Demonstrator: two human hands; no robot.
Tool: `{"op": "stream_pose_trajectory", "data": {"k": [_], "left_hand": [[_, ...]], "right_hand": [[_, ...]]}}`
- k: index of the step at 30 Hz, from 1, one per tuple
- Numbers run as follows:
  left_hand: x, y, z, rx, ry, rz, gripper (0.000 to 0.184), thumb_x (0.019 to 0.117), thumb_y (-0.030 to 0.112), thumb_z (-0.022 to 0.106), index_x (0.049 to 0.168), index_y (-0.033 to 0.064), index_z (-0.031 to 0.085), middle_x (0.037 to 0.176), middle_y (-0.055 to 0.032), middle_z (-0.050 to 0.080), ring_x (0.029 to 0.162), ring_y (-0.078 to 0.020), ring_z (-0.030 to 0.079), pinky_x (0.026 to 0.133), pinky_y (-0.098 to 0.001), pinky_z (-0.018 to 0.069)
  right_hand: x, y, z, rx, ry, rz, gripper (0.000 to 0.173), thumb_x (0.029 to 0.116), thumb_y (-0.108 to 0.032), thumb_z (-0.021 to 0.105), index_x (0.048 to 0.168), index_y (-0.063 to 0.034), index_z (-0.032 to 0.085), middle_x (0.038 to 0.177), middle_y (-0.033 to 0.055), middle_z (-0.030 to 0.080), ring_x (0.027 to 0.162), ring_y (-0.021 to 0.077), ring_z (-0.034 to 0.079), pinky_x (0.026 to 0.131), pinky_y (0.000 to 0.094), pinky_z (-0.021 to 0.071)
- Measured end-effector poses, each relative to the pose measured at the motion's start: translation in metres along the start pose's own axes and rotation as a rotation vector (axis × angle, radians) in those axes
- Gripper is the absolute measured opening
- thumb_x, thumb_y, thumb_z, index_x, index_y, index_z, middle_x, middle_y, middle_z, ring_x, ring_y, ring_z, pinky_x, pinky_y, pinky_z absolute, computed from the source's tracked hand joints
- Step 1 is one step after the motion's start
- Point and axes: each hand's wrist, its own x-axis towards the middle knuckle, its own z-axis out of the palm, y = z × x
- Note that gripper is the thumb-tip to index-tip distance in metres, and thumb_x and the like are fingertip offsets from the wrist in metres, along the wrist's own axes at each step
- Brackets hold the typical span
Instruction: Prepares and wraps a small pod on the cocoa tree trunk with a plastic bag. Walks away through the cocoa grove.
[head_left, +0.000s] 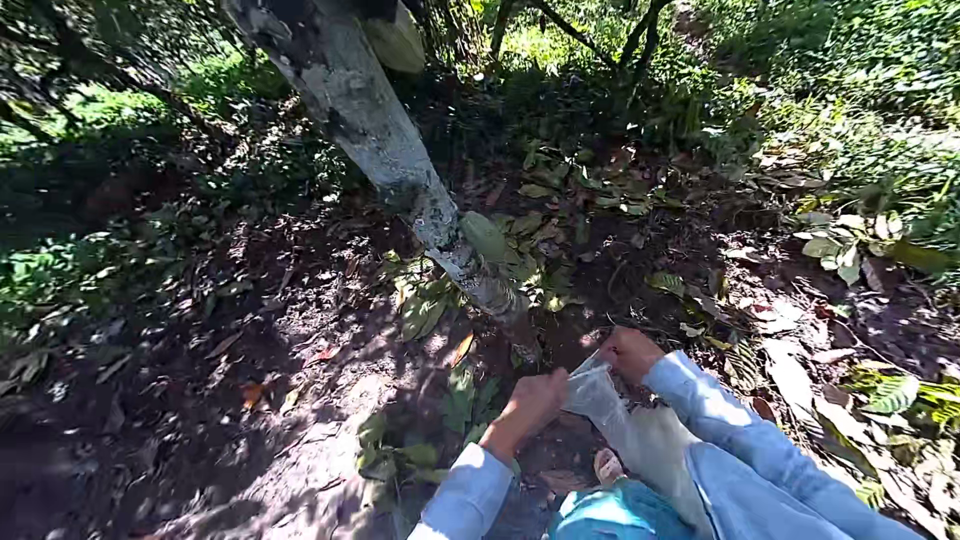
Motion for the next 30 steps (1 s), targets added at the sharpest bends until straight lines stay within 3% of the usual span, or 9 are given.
{"op": "stream_pose_trajectory", "data": {"k": [5, 7, 9, 11, 14, 19, 23, 27, 30], "left_hand": [[0.025, -0.043, -0.064, 0.059, 0.141, -0.26, 0.041, 0.1116, 0.023, 0.036, 0.143, 0.0, 0.05, 0.112, -0.0303, 0.069, 0.106, -0.05, 0.067, 0.091, -0.0653, 0.0504], [0.04, -0.062, -0.082, 0.046, 0.162, -0.339, 0.042, 0.1117, 0.024, 0.037, 0.147, 0.0033, 0.047, 0.118, -0.0303, 0.067, 0.11, -0.0504, 0.065, 0.093, -0.0667, 0.0495], [0.052, -0.071, -0.098, 0.001, 0.213, -0.389, 0.042, 0.1116, 0.025, 0.037, 0.148, 0.0064, 0.047, 0.124, -0.0285, 0.065, 0.114, -0.0486, 0.064, 0.095, -0.0664, 0.0493], [0.055, -0.069, -0.109, -0.084, 0.261, -0.412, 0.043, 0.1125, 0.027, 0.035, 0.147, 0.0062, 0.048, 0.131, -0.027, 0.062, 0.121, -0.0456, 0.062, 0.1, -0.0634, 0.0476], [0.058, -0.068, -0.117, -0.147, 0.349, -0.368, 0.042, 0.1117, 0.026, 0.036, 0.141, 0.0017, 0.054, 0.135, -0.0247, 0.06, 0.125, -0.0406, 0.06, 0.105, -0.0587, 0.0464], [0.068, -0.062, -0.156, -0.15, 0.446, -0.37, 0.04, 0.1117, 0.021, 0.036, 0.139, -0.0026, 0.053, 0.132, -0.0262, 0.061, 0.123, -0.0402, 0.061, 0.105, -0.0575, 0.0464], [0.057, -0.052, -0.191, -0.205, 0.658, -0.36, 0.037, 0.1109, 0.016, 0.035, 0.132, -0.008, 0.055, 0.126, -0.0279, 0.063, 0.118, -0.0382, 0.063, 0.104, -0.052, 0.0476], [0.061, -0.062, -0.211, -0.149, 0.785, -0.423, 0.039, 0.1101, 0.013, 0.034, 0.131, -0.0119, 0.056, 0.128, -0.032, 0.061, 0.122, -0.0424, 0.061, 0.107, -0.0542, 0.0451], [0.062, -0.065, -0.219, -0.184, 0.814, -0.629, 0.039, 0.1105, 0.017, 0.036, 0.138, -0.0053, 0.052, 0.126, -0.0304, 0.063, 0.119, -0.0442, 0.063, 0.102, -0.0592, 0.0479]], "right_hand": [[0.126, -0.053, -0.035, -0.058, -0.072, -0.163, 0.033, 0.1069, -0.013, 0.049, 0.125, 0.0069, 0.067, 0.131, 0.0303, 0.063, 0.129, 0.045, 0.056, 0.113, 0.0591, 0.0385], [0.193, -0.054, -0.027, -0.078, 0.022, -0.235, 0.026, 0.1008, -0.007, 0.058, 0.119, 0.0026, 0.073, 0.122, 0.0273, 0.068, 0.12, 0.0449, 0.063, 0.106, 0.0624, 0.0447], [0.238, -0.066, -0.038, -0.113, 0.064, -0.261, 0.025, 0.0953, -0.005, 0.064, 0.118, -0.0005, 0.074, 0.121, 0.0258, 0.069, 0.12, 0.0449, 0.063, 0.105, 0.0655, 0.0453], [0.247, -0.09, -0.062, -0.144, 0.026, -0.234, 0.026, 0.0971, -0.009, 0.064, 0.119, 0.0031, 0.071, 0.127, 0.0298, 0.065, 0.126, 0.0477, 0.058, 0.107, 0.0677, 0.0424], [0.255, -0.108, -0.084, -0.16, -0.007, -0.217, 0.027, 0.0953, -0.013, 0.067, 0.113, 0.0081, 0.071, 0.121, 0.0318, 0.066, 0.121, 0.0488, 0.06, 0.103, 0.068, 0.045], [0.284, -0.111, -0.12, -0.137, 0.076, -0.444, 0.023, 0.0953, -0.005, 0.065, 0.115, 0.0016, 0.074, 0.116, 0.028, 0.069, 0.117, 0.0464, 0.063, 0.102, 0.067, 0.0457], [0.285, -0.121, -0.153, -0.248, 0.115, -0.732, 0.015, 0.0937, -0.007, 0.065, 0.091, 0.0029, 0.076, 0.094, 0.0229, 0.072, 0.097, 0.0423, 0.069, 0.09, 0.0653, 0.0515], [0.258, -0.129, -0.19, -0.377, -0.056, -0.802, 0.023, 0.101, -0.01, 0.057, 0.098, 0.0036, 0.075, 0.1, 0.0216, 0.072, 0.1, 0.0385, 0.068, 0.092, 0.0594, 0.0506], [0.279, -0.113, -0.197, -0.364, -0.104, -0.897, 0.017, 0.0963, -0.01, 0.066, 0.102, 0.003, 0.076, 0.104, 0.0218, 0.072, 0.103, 0.0384, 0.068, 0.097, 0.06, 0.0489]]}}
